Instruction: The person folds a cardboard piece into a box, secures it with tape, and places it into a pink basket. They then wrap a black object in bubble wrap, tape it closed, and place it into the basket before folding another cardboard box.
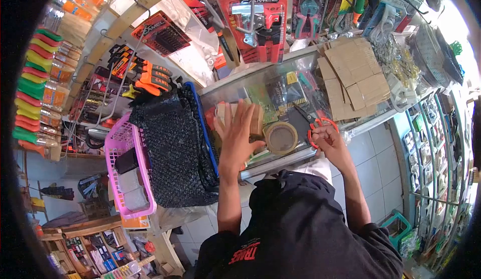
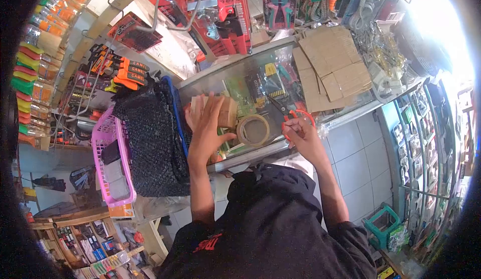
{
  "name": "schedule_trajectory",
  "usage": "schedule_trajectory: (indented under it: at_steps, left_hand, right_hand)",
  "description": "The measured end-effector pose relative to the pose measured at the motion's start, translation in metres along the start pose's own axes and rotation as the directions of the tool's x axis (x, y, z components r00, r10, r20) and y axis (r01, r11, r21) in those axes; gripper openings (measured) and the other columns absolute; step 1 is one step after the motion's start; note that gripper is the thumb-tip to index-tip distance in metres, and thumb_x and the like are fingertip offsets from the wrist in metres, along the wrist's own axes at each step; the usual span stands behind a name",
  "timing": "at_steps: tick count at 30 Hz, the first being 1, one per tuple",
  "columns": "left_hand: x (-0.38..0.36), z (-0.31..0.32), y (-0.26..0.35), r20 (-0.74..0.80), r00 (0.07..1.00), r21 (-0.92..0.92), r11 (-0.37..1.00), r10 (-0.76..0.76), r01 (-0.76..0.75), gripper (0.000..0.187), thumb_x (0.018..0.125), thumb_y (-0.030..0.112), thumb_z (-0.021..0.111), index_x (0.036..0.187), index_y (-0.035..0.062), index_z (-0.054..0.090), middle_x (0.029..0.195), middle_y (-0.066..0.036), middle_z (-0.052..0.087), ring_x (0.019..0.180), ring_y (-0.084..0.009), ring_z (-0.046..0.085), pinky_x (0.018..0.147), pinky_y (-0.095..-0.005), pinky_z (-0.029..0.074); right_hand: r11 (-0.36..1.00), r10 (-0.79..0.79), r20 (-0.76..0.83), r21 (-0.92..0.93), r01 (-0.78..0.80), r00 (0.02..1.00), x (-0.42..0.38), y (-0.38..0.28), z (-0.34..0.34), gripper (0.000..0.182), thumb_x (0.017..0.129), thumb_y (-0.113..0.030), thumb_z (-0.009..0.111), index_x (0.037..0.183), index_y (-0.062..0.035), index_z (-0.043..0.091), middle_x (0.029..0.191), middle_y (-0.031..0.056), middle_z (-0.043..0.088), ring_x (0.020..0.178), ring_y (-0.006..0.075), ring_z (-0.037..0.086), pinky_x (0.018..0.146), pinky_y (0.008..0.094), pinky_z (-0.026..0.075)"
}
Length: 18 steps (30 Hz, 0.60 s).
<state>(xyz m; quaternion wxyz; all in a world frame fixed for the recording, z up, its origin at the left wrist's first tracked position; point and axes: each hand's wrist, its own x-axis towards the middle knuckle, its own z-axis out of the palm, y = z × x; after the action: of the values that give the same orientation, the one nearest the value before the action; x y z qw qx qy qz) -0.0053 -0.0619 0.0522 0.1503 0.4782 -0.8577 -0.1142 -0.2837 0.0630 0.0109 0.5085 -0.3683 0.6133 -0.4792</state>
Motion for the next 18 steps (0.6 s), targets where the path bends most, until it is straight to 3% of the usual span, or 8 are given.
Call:
schedule_trajectory:
  at_steps: [3, 6, 9, 14, 18]
  left_hand:
    - [0.021, -0.002, -0.007, 0.063, 0.997, 0.274, 0.960, 0.043, -0.059, 0.115, 0.062, 0.031, 0.098, 0.163, 0.0271, 0.042, 0.163, -0.007, 0.045, 0.156, -0.0384, 0.031, 0.122, -0.0744, 0.014]
    - [0.037, -0.002, -0.010, 0.175, 0.983, 0.176, 0.984, -0.054, 0.023, 0.118, 0.060, 0.035, 0.099, 0.163, 0.0276, 0.043, 0.154, -0.007, 0.052, 0.150, -0.0370, 0.038, 0.122, -0.0730, 0.013]
    - [0.030, -0.006, -0.010, -0.007, 0.999, 0.121, 0.992, -0.043, 0.043, 0.115, 0.061, 0.041, 0.099, 0.161, 0.0235, 0.046, 0.145, -0.010, 0.055, 0.140, -0.0380, 0.045, 0.120, -0.0747, 0.018]
    - [0.018, -0.017, 0.004, -0.038, 0.995, 0.129, 0.987, -0.097, 0.101, 0.114, 0.062, 0.048, 0.097, 0.162, 0.0251, 0.046, 0.145, -0.009, 0.055, 0.141, -0.0359, 0.042, 0.121, -0.0705, 0.016]
    - [0.005, -0.024, 0.028, -0.075, 0.992, 0.206, 0.972, -0.098, 0.111, 0.109, 0.068, 0.052, 0.093, 0.161, 0.0201, 0.047, 0.144, -0.014, 0.053, 0.140, -0.0392, 0.042, 0.119, -0.0706, 0.021]
  right_hand:
    - [1.000, -0.022, 0.050, -0.010, 0.023, 0.998, 0.000, 0.010, 0.001, 0.025, 0.105, -0.013, 0.069, 0.124, 0.0024, 0.064, 0.097, 0.0060, 0.072, 0.075, 0.0098, 0.065, 0.065, 0.0277, 0.054]
    - [1.000, -0.021, 0.112, -0.008, 0.022, 0.994, -0.005, 0.002, 0.003, 0.026, 0.105, -0.014, 0.069, 0.125, 0.0027, 0.063, 0.099, 0.0064, 0.072, 0.075, 0.0102, 0.065, 0.065, 0.0277, 0.054]
    - [0.998, -0.061, 0.156, -0.020, 0.065, 0.986, -0.003, -0.005, -0.008, 0.026, 0.105, -0.013, 0.069, 0.125, 0.0036, 0.063, 0.100, 0.0067, 0.072, 0.074, 0.0105, 0.065, 0.066, 0.0276, 0.054]
    - [0.992, -0.013, 0.160, -0.120, 0.033, 0.987, -0.010, -0.023, -0.029, 0.027, 0.105, -0.015, 0.070, 0.123, 0.0035, 0.064, 0.098, 0.0070, 0.072, 0.075, 0.0117, 0.066, 0.070, 0.0300, 0.055]
    - [0.996, -0.054, 0.186, -0.053, 0.065, 0.981, -0.021, -0.008, -0.039, 0.028, 0.105, -0.020, 0.070, 0.123, 0.0011, 0.065, 0.099, 0.0060, 0.073, 0.077, 0.0120, 0.067, 0.071, 0.0290, 0.053]
